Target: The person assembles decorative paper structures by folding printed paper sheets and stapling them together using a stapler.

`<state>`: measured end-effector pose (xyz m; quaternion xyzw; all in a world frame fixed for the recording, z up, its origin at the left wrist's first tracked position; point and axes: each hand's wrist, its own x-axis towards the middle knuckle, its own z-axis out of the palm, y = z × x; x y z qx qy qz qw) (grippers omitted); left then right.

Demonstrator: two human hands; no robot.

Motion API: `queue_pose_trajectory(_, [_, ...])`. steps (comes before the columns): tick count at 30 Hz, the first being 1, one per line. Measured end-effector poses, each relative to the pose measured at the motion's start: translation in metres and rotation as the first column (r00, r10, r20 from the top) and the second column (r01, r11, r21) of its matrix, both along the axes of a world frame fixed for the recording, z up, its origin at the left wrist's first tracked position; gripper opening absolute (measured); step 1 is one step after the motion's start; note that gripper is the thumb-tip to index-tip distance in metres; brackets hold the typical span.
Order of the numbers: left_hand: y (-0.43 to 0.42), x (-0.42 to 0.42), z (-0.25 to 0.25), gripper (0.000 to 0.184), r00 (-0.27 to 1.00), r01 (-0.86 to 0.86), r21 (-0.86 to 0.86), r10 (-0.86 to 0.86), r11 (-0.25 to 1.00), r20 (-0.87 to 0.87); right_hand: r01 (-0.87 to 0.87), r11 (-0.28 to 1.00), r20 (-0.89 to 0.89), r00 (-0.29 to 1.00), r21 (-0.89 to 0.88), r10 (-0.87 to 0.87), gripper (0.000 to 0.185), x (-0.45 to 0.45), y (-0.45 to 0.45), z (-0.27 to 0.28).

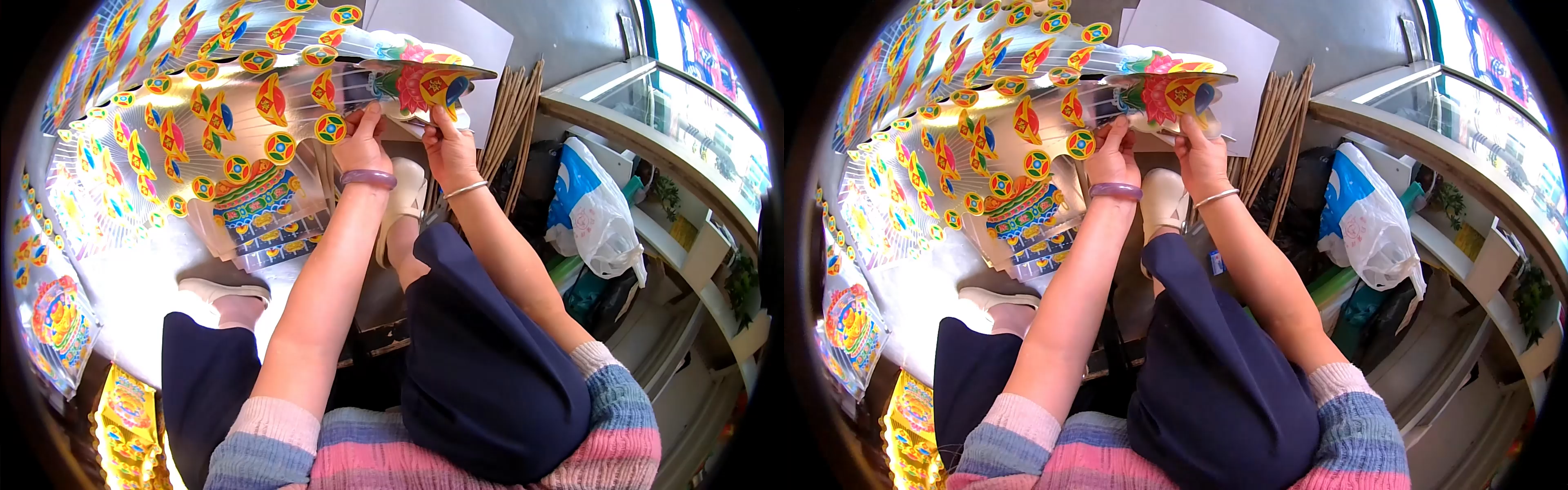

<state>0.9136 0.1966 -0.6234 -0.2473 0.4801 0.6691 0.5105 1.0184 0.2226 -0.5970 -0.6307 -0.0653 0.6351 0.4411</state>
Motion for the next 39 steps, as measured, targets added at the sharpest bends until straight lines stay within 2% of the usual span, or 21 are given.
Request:
queue_pose_trajectory(16, [0.001, 0.0, -0.002, 0.016, 0.999, -0.042, 0.014, 0.042, 0.999, 0.005, -0.03, 0.998, -0.004, 1.0, 0.048, 0.03, 0.013, 0.001, 0.0, 0.0])
queue_pose_trajectory(24, [0.006, -0.003, 0.007, 0.016, 0.996, 0.041, -0.079, -0.034, 0.996, 0.078, -0.034, 0.999, 0.007, 0.999, 0.031, 0.033, 0.009, 0.0, 0.001, 0.001])
queue_pose_trajectory(27, [0.007, -0.003, 0.01, 0.017, 0.996, 0.031, -0.087, -0.023, 0.996, 0.09, -0.119, 0.987, -0.044, 0.991, 0.104, 0.124, 0.018, 0.008, -0.005, -0.003])
queue_pose_trajectory(28, [0.006, -0.004, 0.011, 0.017, 0.996, 0.027, -0.087, -0.019, 0.996, 0.092, -0.266, 0.953, 0.091, 0.963, 0.148, 0.254, 0.025, 0.01, -0.009, -0.003])
queue_pose_trajectory(30, [0.006, -0.003, 0.01, 0.017, 0.996, 0.023, -0.074, -0.016, 0.997, 0.085, -0.55, 0.817, 0.361, 0.807, 0.173, 0.467, 0.039, 0.015, -0.015, 0.001])
queue_pose_trajectory(31, [0.007, -0.003, 0.008, 0.017, 0.997, 0.018, -0.066, -0.012, 0.998, 0.079, -0.749, 0.662, 0.693, 0.5, 0.044, 0.52, 0.044, 0.016, -0.016, 0.004])
queue_pose_trajectory(32, [0.007, -0.003, 0.007, 0.017, 0.997, 0.028, -0.068, -0.023, 0.997, 0.073, -0.846, 0.505, 0.888, 0.093, -0.168, 0.451, 0.049, 0.017, -0.017, 0.009])
queue_pose_trajectory(33, [0.006, -0.003, 0.006, 0.018, 0.997, 0.04, -0.071, -0.035, 0.997, 0.07, -0.824, 0.381, 0.902, -0.329, -0.419, 0.279, 0.054, 0.018, -0.018, 0.012])
queue_pose_trajectory(34, [0.006, -0.003, 0.005, 0.018, 0.997, 0.054, -0.075, -0.049, 0.996, 0.066, -0.812, 0.291, 0.858, -0.437, -0.506, 0.271, 0.062, 0.023, -0.018, 0.009])
queue_pose_trajectory(37, [0.004, -0.002, 0.005, 0.018, 0.996, 0.05, -0.066, -0.046, 0.997, 0.074, -0.76, 0.165, 0.77, -0.578, -0.629, 0.271, 0.063, 0.03, -0.016, -0.007])
queue_pose_trajectory(39, [0.006, -0.002, 0.005, 0.017, 0.997, 0.025, -0.056, -0.022, 0.998, 0.071, -0.785, 0.126, 0.776, -0.549, -0.606, 0.309, 0.062, 0.034, -0.01, -0.017])
